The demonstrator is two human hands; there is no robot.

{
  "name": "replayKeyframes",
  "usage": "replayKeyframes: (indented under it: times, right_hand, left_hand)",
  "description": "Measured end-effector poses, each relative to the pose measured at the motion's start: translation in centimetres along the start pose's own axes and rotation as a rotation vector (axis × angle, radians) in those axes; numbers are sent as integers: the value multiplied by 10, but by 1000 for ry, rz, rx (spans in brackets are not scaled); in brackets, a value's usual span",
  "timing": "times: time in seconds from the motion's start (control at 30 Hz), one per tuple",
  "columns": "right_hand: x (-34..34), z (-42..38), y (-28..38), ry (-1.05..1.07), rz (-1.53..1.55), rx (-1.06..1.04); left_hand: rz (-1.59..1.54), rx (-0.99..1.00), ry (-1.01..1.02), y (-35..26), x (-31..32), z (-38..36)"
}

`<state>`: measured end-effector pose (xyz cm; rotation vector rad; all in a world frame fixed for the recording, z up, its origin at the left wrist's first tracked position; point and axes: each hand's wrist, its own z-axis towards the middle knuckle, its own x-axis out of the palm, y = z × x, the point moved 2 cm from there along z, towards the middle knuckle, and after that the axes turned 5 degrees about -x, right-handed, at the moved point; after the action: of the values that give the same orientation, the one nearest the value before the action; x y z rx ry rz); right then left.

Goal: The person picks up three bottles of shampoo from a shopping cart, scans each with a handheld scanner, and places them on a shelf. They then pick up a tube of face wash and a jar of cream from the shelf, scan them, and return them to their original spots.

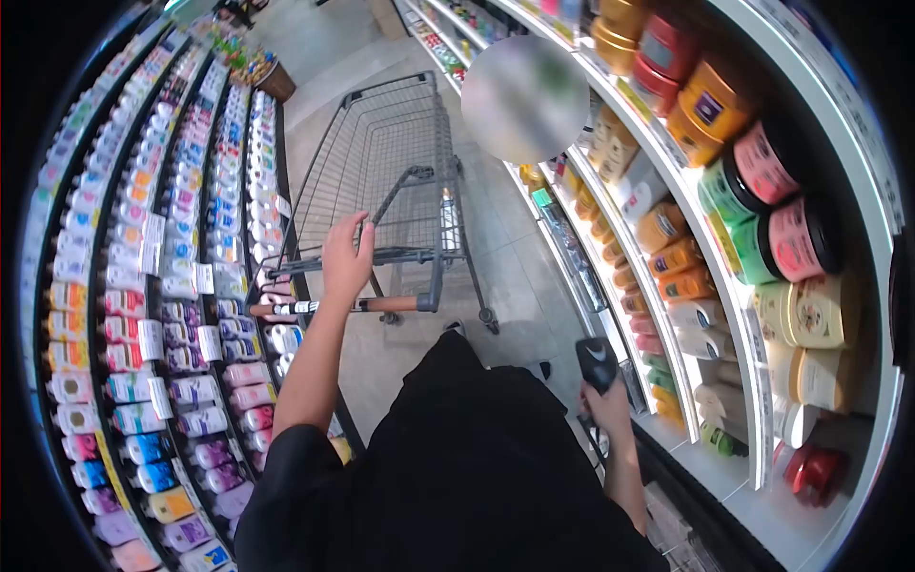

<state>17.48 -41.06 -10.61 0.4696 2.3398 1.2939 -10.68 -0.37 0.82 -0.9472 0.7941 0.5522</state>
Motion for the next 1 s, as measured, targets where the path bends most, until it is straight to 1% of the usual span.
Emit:
replayKeyframes:
  times: [0.03, 0.07, 0.1, 0.17, 0.2, 0.23, 0.27, 0.3, 0.33, 0.37, 0.4, 0.43, 0.47, 0.5, 0.57, 0.6, 0.63, 0.67, 0.7, 0.73, 0.77, 0.8, 0.83, 0.9, 0.93, 0.97, 1.0]
  right_hand:
    - [7, 10, 38, 38, -146, -88]
    - [15, 23, 62, 84, -183, -152]
    - [26, 35, 84, 128, -218, -215]
    - [56, 52, 140, 255, -72, -294]
    - [72, 60, 162, 253, -86, -284]
    - [91, 67, 182, 320, -33, -255]
    - [111, 69, 196, 383, 22, -222]
    - [132, 69, 208, 375, 13, -208]
    - [155, 70, 219, 421, 90, -163]
    - [175, 74, 227, 463, 167, -117]
    - [193, 81, 218, 531, 200, -132]
    - [209, 80, 217, 506, 216, -86]
    - [220, 79, 207, 470, 142, -97]
    - [231, 79, 198, 434, 69, -112]
    - [235, 76, 215, 376, -425, -168]
    - [238, 73, 228, 331, -481, -112]
    - [242, 69, 238, 284, -536, -52]
    - [245, 65, 240, 238, -571, -15]
    - [247, 61, 239, 194, -604, 22]
    - [250, 57, 239, 135, -547, 106]
    - [251, 54, 234, 147, -616, 152]
    - [253, 50, 225, 66, -562, -9]
    - [256, 46, 216, -12, -512, -170]
    - [257, 38, 211, -30, -569, -145]
    - [258, 33, 206, -43, -593, -37]
    - [259, 32, 206, -71, -550, 21]
    - [261, 35, 214, -70, -514, 24]
  left_hand:
    - [146, -81, 81, 26, 5, 0]
    - [284, -115, 214, 48, 14, -7]
    - [273, -136, 215, 56, 14, -15]
    - [428, 137, 262, 54, 25, -33]
    - [423, 78, 329, 45, 18, -29]
    - [409, 72, 337, 45, 12, -22]
    - [287, 16, 491, 49, 9, -16]
    - [163, -37, 643, 52, 4, -6]
    - [143, -72, 792, 52, -2, 5]
    - [129, -69, 810, 55, -9, 21]
    - [61, -88, 1010, 60, -11, 35]
    - [-12, -105, 1211, 69, -5, 46]
    - [-92, -103, 1264, 84, 10, 60]
    - [-109, -97, 1279, 102, 33, 74]
    - [-75, -97, 1180, 136, 92, 97]
    - [-95, -91, 1192, 140, 117, 107]
    - [54, -112, 1226, 141, 144, 115]
    - [206, -131, 1253, 147, 172, 120]
    - [188, -121, 1268, 157, 206, 122]
    - [196, -277, 1316, 172, 248, 115]
    - [209, -435, 1360, 189, 291, 101]
    - [160, -500, 1353, 211, 334, 83]
    - [147, -496, 1372, 219, 357, 71]
    - [51, -784, 1161, 228, 391, 51]
    - [-24, -836, 1162, 228, 404, 46]
    - [-25, -843, 1175, 228, 417, 41]
    - [10, -825, 1127, 225, 419, 40]
